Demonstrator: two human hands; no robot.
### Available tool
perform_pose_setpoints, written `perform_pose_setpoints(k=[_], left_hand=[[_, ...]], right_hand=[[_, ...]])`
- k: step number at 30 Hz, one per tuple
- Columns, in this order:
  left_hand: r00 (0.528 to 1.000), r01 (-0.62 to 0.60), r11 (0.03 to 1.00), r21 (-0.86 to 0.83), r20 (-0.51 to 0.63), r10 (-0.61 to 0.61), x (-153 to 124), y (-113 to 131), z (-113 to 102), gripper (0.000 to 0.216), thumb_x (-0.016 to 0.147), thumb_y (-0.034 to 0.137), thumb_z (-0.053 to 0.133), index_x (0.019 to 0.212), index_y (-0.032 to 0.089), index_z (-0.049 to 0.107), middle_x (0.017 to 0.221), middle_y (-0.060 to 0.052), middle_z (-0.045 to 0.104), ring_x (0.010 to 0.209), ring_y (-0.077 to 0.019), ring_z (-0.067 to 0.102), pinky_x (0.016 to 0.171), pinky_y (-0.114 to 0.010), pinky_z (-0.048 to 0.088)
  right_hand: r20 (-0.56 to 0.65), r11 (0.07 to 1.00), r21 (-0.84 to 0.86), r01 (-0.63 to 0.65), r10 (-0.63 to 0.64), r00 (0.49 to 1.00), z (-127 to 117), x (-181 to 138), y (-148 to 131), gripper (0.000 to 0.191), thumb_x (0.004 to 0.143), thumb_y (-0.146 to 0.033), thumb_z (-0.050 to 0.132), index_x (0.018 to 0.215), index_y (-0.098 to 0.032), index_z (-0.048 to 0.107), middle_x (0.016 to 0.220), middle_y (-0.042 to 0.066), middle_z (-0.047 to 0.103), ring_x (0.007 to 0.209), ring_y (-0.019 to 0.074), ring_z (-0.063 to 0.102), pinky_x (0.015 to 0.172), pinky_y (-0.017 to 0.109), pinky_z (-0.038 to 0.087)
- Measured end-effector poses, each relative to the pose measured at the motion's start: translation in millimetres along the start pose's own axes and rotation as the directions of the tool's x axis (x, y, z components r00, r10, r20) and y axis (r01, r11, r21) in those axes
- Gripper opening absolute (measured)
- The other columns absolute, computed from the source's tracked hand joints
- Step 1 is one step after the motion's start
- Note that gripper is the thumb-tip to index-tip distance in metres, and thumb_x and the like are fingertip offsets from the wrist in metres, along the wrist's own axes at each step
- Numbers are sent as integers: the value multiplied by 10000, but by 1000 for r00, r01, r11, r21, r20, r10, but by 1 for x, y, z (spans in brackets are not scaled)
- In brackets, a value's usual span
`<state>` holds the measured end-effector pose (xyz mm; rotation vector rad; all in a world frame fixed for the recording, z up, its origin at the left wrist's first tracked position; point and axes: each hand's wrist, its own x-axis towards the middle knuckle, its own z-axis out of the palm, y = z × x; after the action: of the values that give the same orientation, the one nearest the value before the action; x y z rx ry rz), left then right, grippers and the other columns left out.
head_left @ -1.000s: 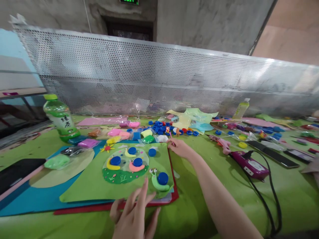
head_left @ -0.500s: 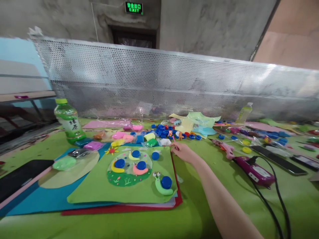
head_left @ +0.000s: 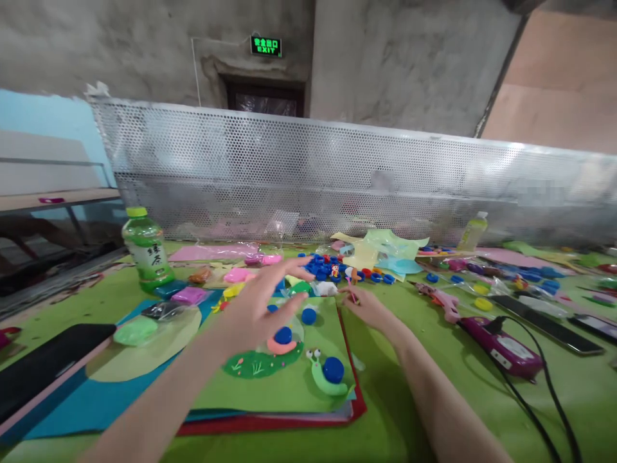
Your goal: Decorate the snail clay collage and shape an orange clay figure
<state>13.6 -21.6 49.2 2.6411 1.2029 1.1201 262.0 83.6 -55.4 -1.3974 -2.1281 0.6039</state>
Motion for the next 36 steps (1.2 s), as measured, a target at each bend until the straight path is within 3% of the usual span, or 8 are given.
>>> perform_pose_setpoints(k=[3,5,8,15,18,23,27,36], left_hand=[[971,199,918,343,54,-231,-2,-41,-7,340,870,352,366,1126,195,524,937,-32,674,888,-162,631,795,-307,495],[932,286,848,446,77,-354,-17,-66,-10,370,864,371,313,896,141,602,711,-20,658,652,-163,645,594,-263,490],[868,351,771,532,123,-481,-38,-92,-11,471,863,362,219,698,106,578,557,-10,574,527,-168,611,491,-240,436],[688,450,673,587,253,-680,-42,-99,-3,352,828,399,390,655,145,561,584,-79,625,523,-228,614,478,-281,423],[639,477,655,586,281,-716,-44,-100,-2,343,835,407,386,721,147,578,662,-120,659,594,-256,636,508,-300,423],[631,478,655,586,290,-720,-46,-108,-3,293,833,357,393,808,146,594,824,-140,683,743,-269,652,590,-314,434],[653,464,657,594,271,-707,-42,-107,-1,306,847,354,371,797,149,593,808,-127,684,704,-246,652,564,-297,430],[714,474,542,694,57,-698,-41,-124,-3,357,847,326,388,920,67,623,873,-213,660,857,-339,634,684,-405,488]], right_hand=[[-9,1000,-11,6,-6,1000,-1,-2,-7,255,847,-210,428,1054,-146,563,883,74,649,761,180,589,703,316,449],[-6,1000,-16,13,-13,1000,0,-4,-13,214,841,-214,440,995,-151,575,871,69,651,758,181,589,703,312,447],[15,1000,-10,20,-20,1000,5,-7,-19,211,839,-254,464,995,-163,572,886,67,651,758,178,593,701,306,452],[89,1000,16,15,-16,996,15,-10,-27,327,862,-282,431,1158,-191,539,955,81,651,794,197,603,712,336,463],[90,999,26,30,-32,995,17,-10,-28,337,875,-267,405,1180,-192,530,964,86,657,842,204,607,751,347,465],[56,996,33,78,-80,995,19,-11,-27,365,922,-305,300,1163,-202,554,936,87,659,833,199,610,782,364,476],[-16,991,21,129,-129,992,22,-12,-27,395,931,-360,277,1153,-194,559,1108,117,600,1017,226,560,912,415,424],[-136,987,-29,157,-159,978,20,-11,-30,305,880,-256,366,1044,-180,612,1036,126,609,1023,257,545,887,441,427]])
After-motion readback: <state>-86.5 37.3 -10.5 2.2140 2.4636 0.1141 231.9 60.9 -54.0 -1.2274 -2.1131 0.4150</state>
